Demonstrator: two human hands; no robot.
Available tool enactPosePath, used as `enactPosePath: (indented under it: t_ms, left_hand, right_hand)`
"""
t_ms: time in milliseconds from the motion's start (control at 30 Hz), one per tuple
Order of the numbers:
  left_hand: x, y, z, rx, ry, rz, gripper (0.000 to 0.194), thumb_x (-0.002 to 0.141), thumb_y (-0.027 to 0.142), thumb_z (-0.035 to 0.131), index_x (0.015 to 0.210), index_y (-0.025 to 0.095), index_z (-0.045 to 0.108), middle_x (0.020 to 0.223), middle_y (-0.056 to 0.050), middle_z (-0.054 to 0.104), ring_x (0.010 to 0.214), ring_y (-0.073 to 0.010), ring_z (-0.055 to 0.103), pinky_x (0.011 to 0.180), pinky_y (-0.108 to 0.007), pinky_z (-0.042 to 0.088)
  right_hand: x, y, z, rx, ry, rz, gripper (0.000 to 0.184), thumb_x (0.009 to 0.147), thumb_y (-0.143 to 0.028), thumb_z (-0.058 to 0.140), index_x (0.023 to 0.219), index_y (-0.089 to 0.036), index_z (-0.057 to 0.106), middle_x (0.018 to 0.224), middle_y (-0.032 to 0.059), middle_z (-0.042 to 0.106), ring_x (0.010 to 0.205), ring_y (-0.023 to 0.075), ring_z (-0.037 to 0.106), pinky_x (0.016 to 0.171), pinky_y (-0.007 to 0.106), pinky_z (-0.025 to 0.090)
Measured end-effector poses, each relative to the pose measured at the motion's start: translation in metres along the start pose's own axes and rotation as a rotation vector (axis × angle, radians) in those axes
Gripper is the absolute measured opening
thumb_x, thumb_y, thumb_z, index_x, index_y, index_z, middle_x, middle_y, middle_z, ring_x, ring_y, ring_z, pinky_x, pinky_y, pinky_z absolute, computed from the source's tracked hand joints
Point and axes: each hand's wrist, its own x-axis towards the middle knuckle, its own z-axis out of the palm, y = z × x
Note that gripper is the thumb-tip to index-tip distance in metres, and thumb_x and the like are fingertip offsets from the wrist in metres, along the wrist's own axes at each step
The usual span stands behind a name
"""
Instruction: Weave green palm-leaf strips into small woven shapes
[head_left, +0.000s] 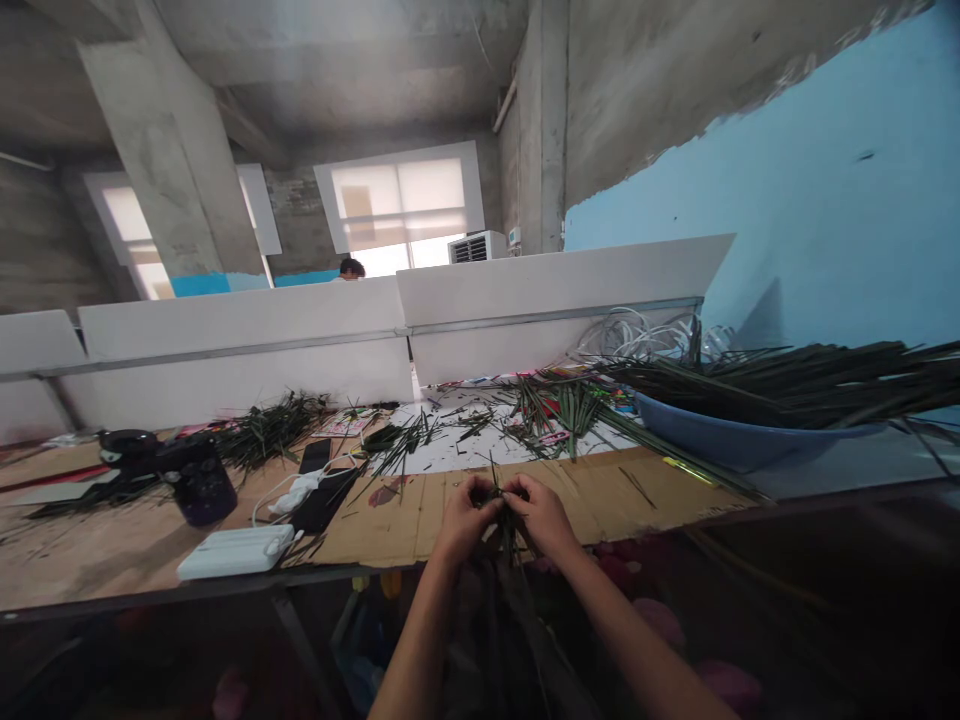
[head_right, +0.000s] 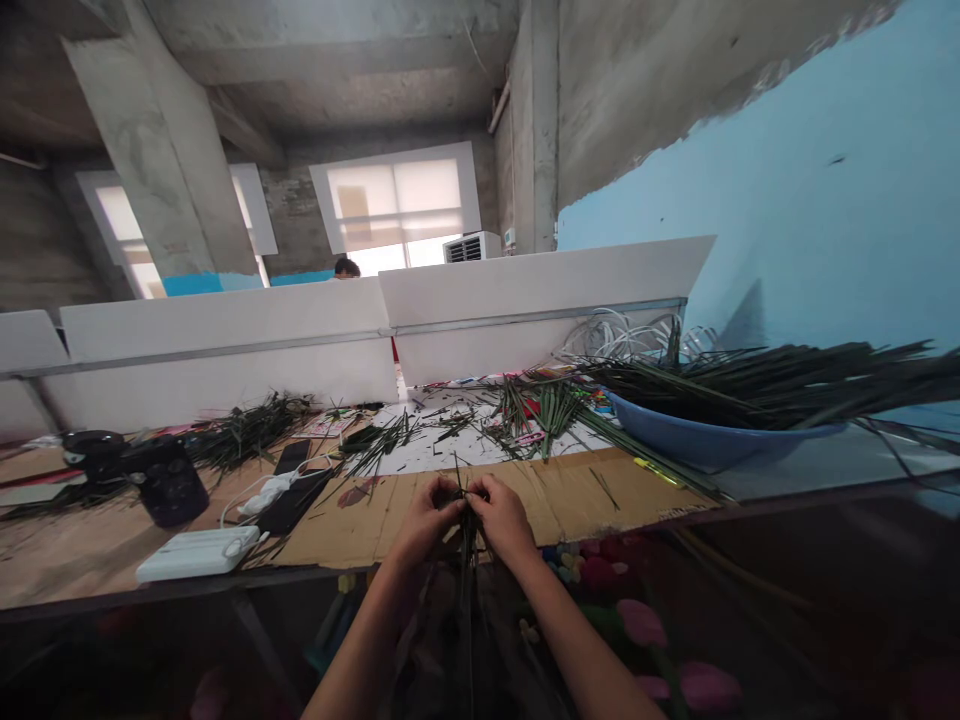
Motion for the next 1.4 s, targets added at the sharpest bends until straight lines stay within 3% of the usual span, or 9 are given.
enactPosePath:
  t_ms: [200,400,700,967,1133,1267,1400]
  left_hand:
    - [-0.002,0.001,0.002,-0.066,0.04,-0.044,0.032,0.066,0.042,0.083,0.079,0.017,0.067,0.072,-0.002,0.067,0.065,-0.0166,0.061,0.062,-0.027,0.048]
    - [-0.004,0.003,0.001,-0.063,0.087,-0.058,0.03,0.066,0.042,0.082,0.08,0.018,0.072,0.069,-0.003,0.069,0.064,-0.0179,0.063,0.061,-0.028,0.048]
    - [-0.005,0.007,0.0,0.014,0.112,-0.047,0.024,0.066,0.038,0.078,0.081,0.019,0.078,0.077,-0.005,0.076,0.077,-0.0236,0.067,0.075,-0.033,0.048]
    - [-0.005,0.006,0.0,0.086,0.177,-0.025,0.016,0.067,0.035,0.073,0.072,0.02,0.073,0.072,-0.003,0.071,0.076,-0.0228,0.064,0.075,-0.033,0.046]
    - [-0.005,0.004,-0.003,0.129,0.213,-0.038,0.015,0.071,0.035,0.07,0.068,0.02,0.068,0.06,0.001,0.061,0.063,-0.0186,0.057,0.063,-0.028,0.042]
    - [-0.006,0.004,-0.003,0.125,0.216,-0.051,0.014,0.071,0.033,0.067,0.067,0.021,0.063,0.056,0.004,0.056,0.057,-0.0164,0.054,0.058,-0.026,0.041]
    - [-0.007,0.006,-0.002,0.104,0.221,-0.057,0.013,0.069,0.032,0.065,0.066,0.021,0.059,0.072,-0.001,0.066,0.062,-0.0159,0.057,0.057,-0.025,0.042]
  right_hand:
    - [0.002,0.002,0.0,0.031,0.007,0.018,0.017,0.077,-0.036,0.061,0.078,-0.02,0.066,0.076,0.0031,0.069,0.076,0.0241,0.063,0.068,0.03,0.045]
    - [0.004,0.006,-0.002,0.058,0.013,0.05,0.024,0.077,-0.037,0.056,0.084,-0.019,0.07,0.079,0.0041,0.071,0.075,0.0234,0.064,0.066,0.03,0.045]
    - [0.006,0.007,-0.002,0.018,0.098,0.094,0.025,0.077,-0.04,0.054,0.083,-0.02,0.067,0.074,0.0033,0.068,0.066,0.0218,0.06,0.059,0.029,0.041]
    - [0.008,0.013,-0.001,0.013,0.167,0.131,0.018,0.08,-0.04,0.05,0.081,-0.023,0.059,0.076,0.0017,0.066,0.063,0.0204,0.062,0.056,0.029,0.043]
    - [0.01,0.019,-0.001,0.026,0.192,0.156,0.016,0.083,-0.038,0.053,0.08,-0.024,0.059,0.073,0.0014,0.065,0.068,0.0213,0.062,0.058,0.029,0.044]
    - [0.012,0.024,-0.003,0.06,0.194,0.215,0.016,0.091,-0.034,0.059,0.086,-0.019,0.062,0.076,-0.0002,0.063,0.065,0.0163,0.059,0.058,0.027,0.047]
    - [0.014,0.026,-0.003,0.14,0.183,0.315,0.021,0.098,-0.036,0.061,0.101,-0.014,0.063,0.086,-0.0002,0.064,0.065,0.0116,0.061,0.059,0.026,0.053]
